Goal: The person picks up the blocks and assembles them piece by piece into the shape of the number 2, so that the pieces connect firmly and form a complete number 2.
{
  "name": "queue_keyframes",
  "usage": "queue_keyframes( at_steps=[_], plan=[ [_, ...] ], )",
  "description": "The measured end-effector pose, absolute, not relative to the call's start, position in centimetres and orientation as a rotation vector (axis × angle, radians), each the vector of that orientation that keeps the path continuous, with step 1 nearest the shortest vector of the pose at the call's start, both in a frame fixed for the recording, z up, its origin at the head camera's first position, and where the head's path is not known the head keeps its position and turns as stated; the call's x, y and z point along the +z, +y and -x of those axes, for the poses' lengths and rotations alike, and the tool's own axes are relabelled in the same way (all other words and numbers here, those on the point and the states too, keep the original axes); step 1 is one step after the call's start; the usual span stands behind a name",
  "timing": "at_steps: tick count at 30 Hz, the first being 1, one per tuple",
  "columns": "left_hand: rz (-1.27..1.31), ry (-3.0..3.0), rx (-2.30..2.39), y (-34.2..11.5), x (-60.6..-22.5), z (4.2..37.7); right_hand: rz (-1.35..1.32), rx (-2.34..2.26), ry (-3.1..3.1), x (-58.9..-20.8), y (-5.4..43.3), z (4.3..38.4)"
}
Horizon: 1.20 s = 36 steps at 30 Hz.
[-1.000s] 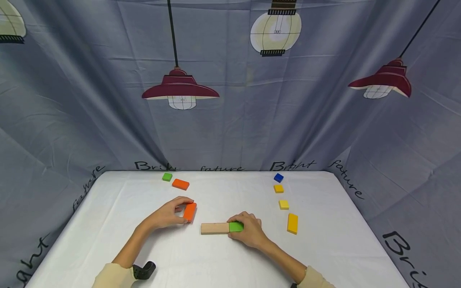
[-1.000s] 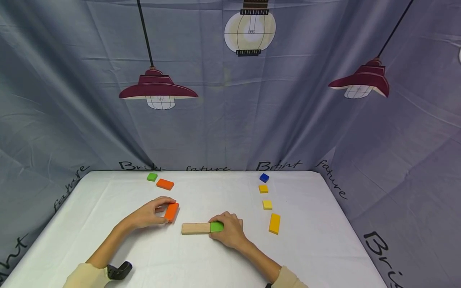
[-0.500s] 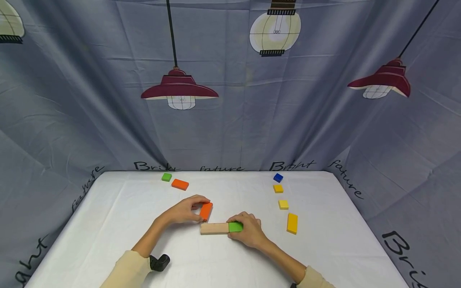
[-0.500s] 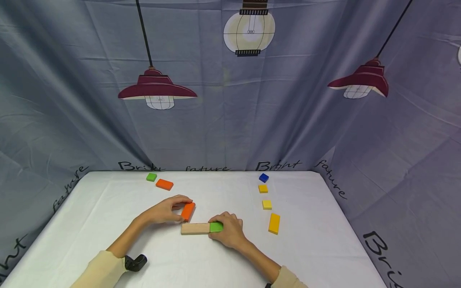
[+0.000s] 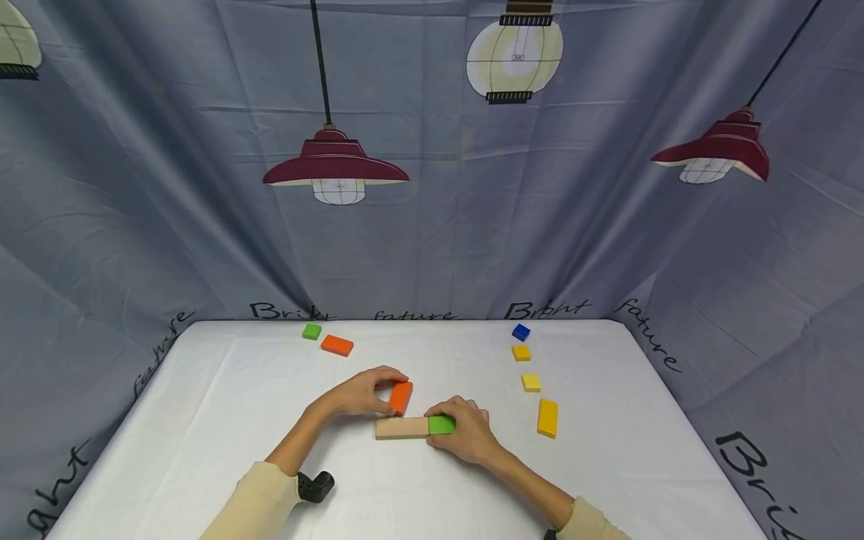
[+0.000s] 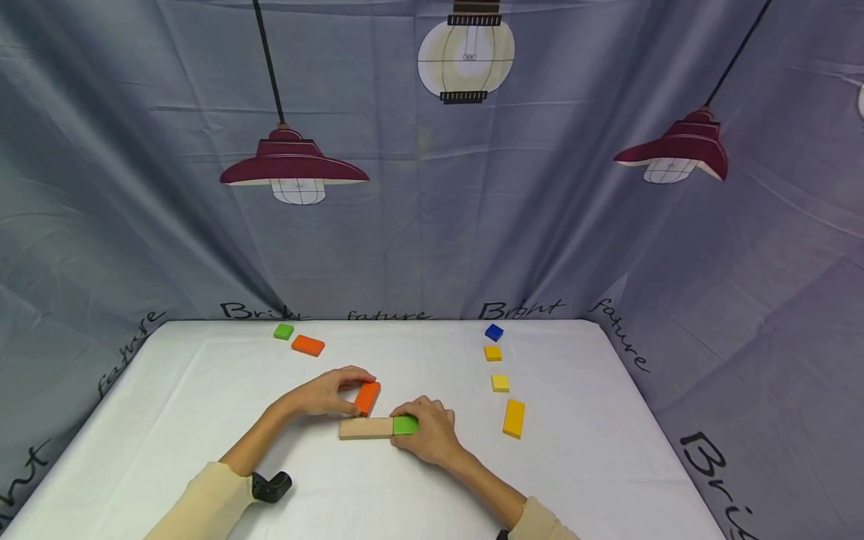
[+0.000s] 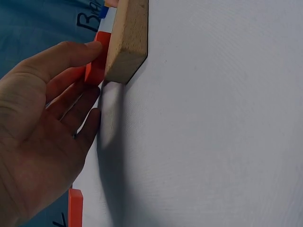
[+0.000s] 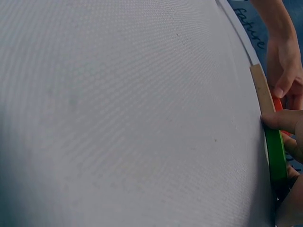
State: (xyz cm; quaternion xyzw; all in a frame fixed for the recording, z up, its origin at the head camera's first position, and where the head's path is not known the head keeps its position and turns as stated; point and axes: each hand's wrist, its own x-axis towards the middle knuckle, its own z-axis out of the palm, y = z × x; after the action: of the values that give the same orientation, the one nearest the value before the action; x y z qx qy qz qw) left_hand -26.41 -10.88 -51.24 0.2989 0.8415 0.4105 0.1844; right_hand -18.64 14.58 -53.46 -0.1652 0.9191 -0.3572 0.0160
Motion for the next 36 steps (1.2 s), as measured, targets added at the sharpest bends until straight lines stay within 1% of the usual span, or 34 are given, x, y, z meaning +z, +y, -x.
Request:
queue_keyframes(
  at_steps=[20, 36],
  plan=[
    [-0.919, 2.360, 1.117, -9.9, -51.3, 26.4, 0.518, -1.122, 2.852, -53.3, 14.5, 18.6],
    [-0.890, 2.365, 1.081, -9.3, -51.0, 26.3, 0.516, -1.117, 2.860, -53.4, 14.5, 18.6]
  ],
)
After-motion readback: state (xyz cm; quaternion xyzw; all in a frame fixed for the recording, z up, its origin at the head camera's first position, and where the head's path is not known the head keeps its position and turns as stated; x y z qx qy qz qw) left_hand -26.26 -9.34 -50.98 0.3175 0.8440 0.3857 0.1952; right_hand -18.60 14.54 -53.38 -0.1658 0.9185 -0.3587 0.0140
